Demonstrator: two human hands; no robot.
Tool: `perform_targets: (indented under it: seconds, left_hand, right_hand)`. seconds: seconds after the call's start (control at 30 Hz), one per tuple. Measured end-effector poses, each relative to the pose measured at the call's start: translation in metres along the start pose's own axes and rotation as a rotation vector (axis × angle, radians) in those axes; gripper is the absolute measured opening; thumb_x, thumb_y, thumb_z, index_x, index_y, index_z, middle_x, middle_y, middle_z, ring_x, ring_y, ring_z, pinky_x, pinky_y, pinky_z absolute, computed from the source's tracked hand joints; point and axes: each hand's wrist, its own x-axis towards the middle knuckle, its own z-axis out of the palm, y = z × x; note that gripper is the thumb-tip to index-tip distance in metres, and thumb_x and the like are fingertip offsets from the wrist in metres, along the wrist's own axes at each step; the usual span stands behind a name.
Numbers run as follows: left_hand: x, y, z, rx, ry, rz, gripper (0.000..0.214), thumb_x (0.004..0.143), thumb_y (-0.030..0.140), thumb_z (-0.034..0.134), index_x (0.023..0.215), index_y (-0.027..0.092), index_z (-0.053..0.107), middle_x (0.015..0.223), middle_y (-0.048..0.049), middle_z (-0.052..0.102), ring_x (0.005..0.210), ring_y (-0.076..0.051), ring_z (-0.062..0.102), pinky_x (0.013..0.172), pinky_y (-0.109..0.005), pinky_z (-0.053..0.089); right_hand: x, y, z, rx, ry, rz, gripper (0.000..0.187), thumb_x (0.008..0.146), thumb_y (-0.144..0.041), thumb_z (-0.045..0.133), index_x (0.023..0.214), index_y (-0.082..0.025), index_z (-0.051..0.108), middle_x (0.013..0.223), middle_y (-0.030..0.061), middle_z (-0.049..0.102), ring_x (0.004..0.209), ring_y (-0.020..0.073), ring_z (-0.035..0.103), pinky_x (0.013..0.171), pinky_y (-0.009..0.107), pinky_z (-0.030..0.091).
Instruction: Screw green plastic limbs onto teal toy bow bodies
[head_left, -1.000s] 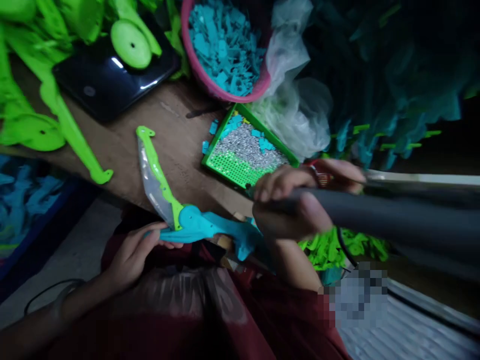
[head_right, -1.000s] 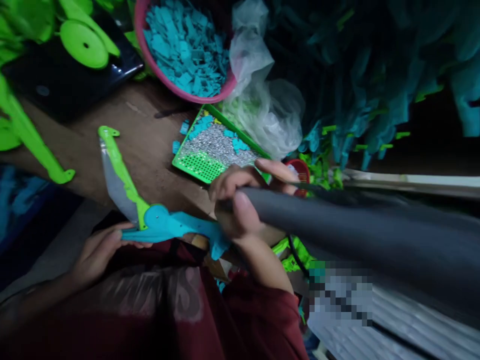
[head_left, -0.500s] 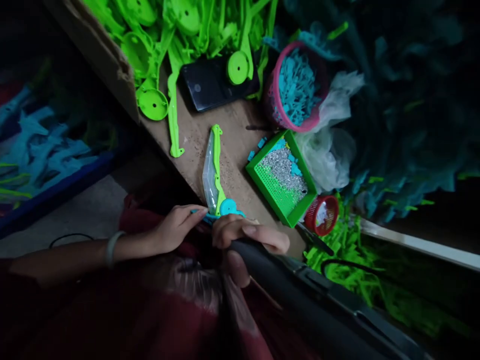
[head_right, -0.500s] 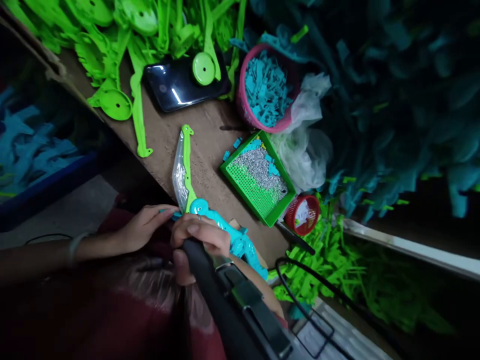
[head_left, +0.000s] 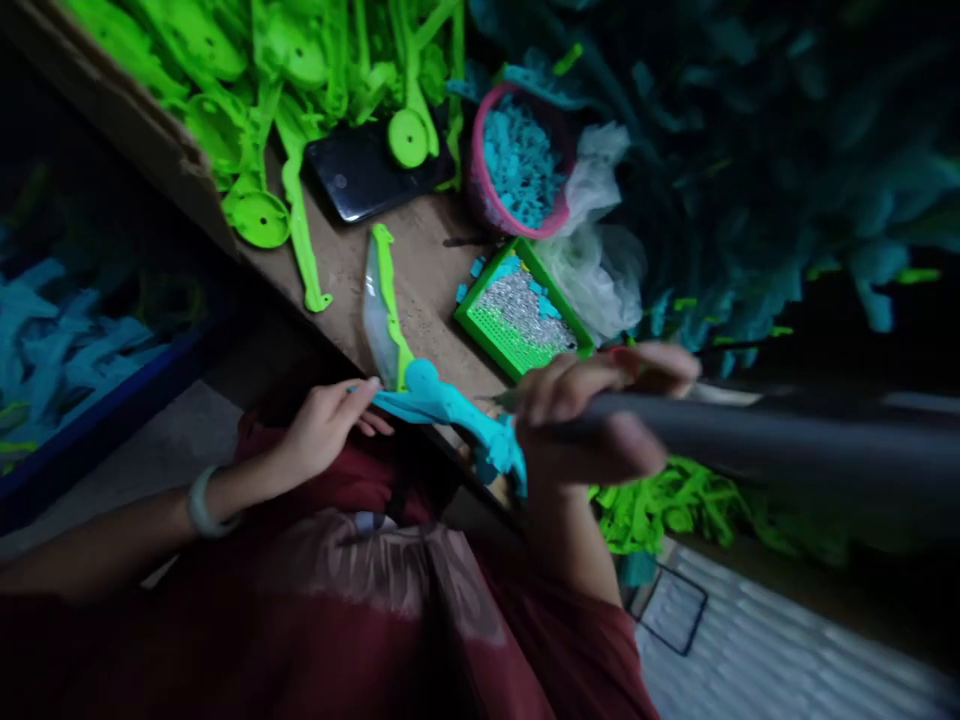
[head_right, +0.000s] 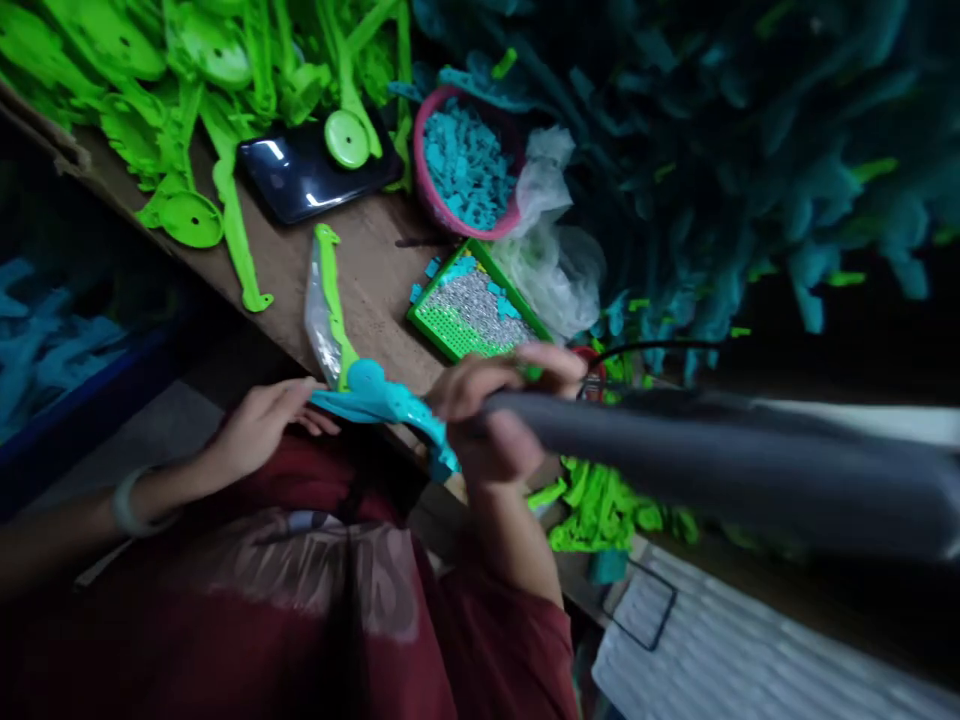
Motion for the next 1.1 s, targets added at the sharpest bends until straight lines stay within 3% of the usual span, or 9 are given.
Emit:
perform_targets:
  seconds: [0.1, 0.17, 0.23, 0.33, 0.47, 0.6, 0.73, 0.93, 1.1]
  left_hand:
    - [-0.010, 0.002, -0.016, 0.352, 0.230, 0.123, 0.044, 0.096, 0.051, 0.045, 0.105, 0.013, 0.065, 0.086, -0.0042, 0.071, 0.073, -0.016, 0.068, 0.066, -0.025, 0.053]
    - [-0.016, 0.003, -0.018, 0.618, 0.442, 0.386, 0.041, 0.094, 0.043, 0.052, 0.123, 0.014, 0.058, 0.116, -0.0066, 0.064, 0.097, -0.018, 0.065, 0.078, -0.026, 0.051]
    - [-0.018, 0.007, -0.007, 0.829, 0.511, 0.744, 0.048, 0.090, 0.035, 0.062, 0.131, 0.013, 0.051, 0.129, -0.0104, 0.056, 0.116, -0.025, 0.057, 0.092, -0.033, 0.048]
    - [-0.011, 0.014, 0.034, 1.145, 0.162, 1.134, 0.048, 0.086, 0.029, 0.068, 0.128, 0.010, 0.053, 0.124, -0.0172, 0.060, 0.120, -0.032, 0.055, 0.101, -0.045, 0.045]
    - [0.015, 0.020, 0.095, 1.506, -0.349, 1.217, 0.050, 0.089, 0.025, 0.063, 0.135, 0.008, 0.051, 0.142, -0.0227, 0.051, 0.132, -0.036, 0.048, 0.106, -0.049, 0.042]
    - [0.043, 0.016, 0.124, 1.651, -0.487, 1.252, 0.054, 0.085, 0.022, 0.066, 0.135, 0.006, 0.053, 0.142, -0.0233, 0.052, 0.127, -0.037, 0.053, 0.103, -0.049, 0.044]
    - [0.055, 0.014, 0.125, 1.720, -0.531, 1.325, 0.053, 0.086, 0.025, 0.064, 0.134, 0.004, 0.055, 0.139, -0.0263, 0.054, 0.116, -0.039, 0.061, 0.094, -0.049, 0.049]
    - [0.054, 0.050, 0.134, 1.742, -0.635, 1.384, 0.048, 0.092, 0.032, 0.056, 0.129, 0.002, 0.055, 0.128, -0.0245, 0.062, 0.110, -0.035, 0.065, 0.091, -0.044, 0.050]
    - [0.058, 0.083, 0.152, 1.738, -0.731, 1.261, 0.040, 0.097, 0.042, 0.049, 0.117, 0.009, 0.059, 0.112, -0.0159, 0.069, 0.097, -0.028, 0.068, 0.080, -0.037, 0.051]
  right_hand:
    - [0.018, 0.005, -0.050, -0.048, 0.377, -0.131, 0.028, 0.081, -0.042, 0.060, 0.105, -0.031, 0.049, 0.058, -0.0102, 0.039, 0.043, 0.0086, 0.044, 0.042, 0.021, 0.037]
    - [0.018, 0.023, -0.086, -0.136, 0.537, -0.110, 0.030, 0.080, -0.046, 0.061, 0.102, -0.029, 0.050, 0.058, -0.0108, 0.041, 0.044, 0.0085, 0.045, 0.046, 0.023, 0.041]
    - [0.012, 0.045, -0.118, -0.258, 0.592, -0.027, 0.035, 0.082, -0.053, 0.058, 0.104, -0.027, 0.050, 0.060, -0.0102, 0.046, 0.049, 0.0090, 0.047, 0.054, 0.026, 0.047]
    - [-0.008, 0.056, -0.155, -0.502, 0.504, 0.114, 0.042, 0.087, -0.055, 0.055, 0.113, -0.023, 0.050, 0.081, -0.0032, 0.060, 0.074, 0.0112, 0.058, 0.078, 0.032, 0.052]
    - [-0.073, 0.010, -0.179, -0.783, 0.300, 0.266, 0.051, 0.084, -0.047, 0.064, 0.124, -0.018, 0.049, 0.104, 0.0067, 0.064, 0.091, 0.0190, 0.061, 0.082, 0.037, 0.053]
    - [-0.182, -0.035, -0.164, -1.158, -0.040, 0.149, 0.031, 0.087, -0.036, 0.064, 0.111, -0.018, 0.059, 0.098, 0.0094, 0.066, 0.088, 0.0220, 0.062, 0.078, 0.037, 0.052]
    - [-0.257, -0.026, -0.132, -1.470, 0.087, -0.029, 0.019, 0.091, -0.026, 0.058, 0.106, -0.017, 0.065, 0.102, 0.0137, 0.069, 0.094, 0.0245, 0.063, 0.079, 0.038, 0.051]
    - [-0.263, -0.020, -0.132, -1.509, 0.348, -0.166, 0.023, 0.091, -0.019, 0.059, 0.112, -0.016, 0.066, 0.109, 0.0139, 0.071, 0.107, 0.0238, 0.063, 0.091, 0.039, 0.047]
    - [-0.233, -0.047, -0.154, -1.553, 0.339, -0.279, 0.026, 0.087, -0.017, 0.066, 0.113, -0.018, 0.064, 0.102, 0.0081, 0.075, 0.097, 0.0202, 0.065, 0.090, 0.037, 0.044]
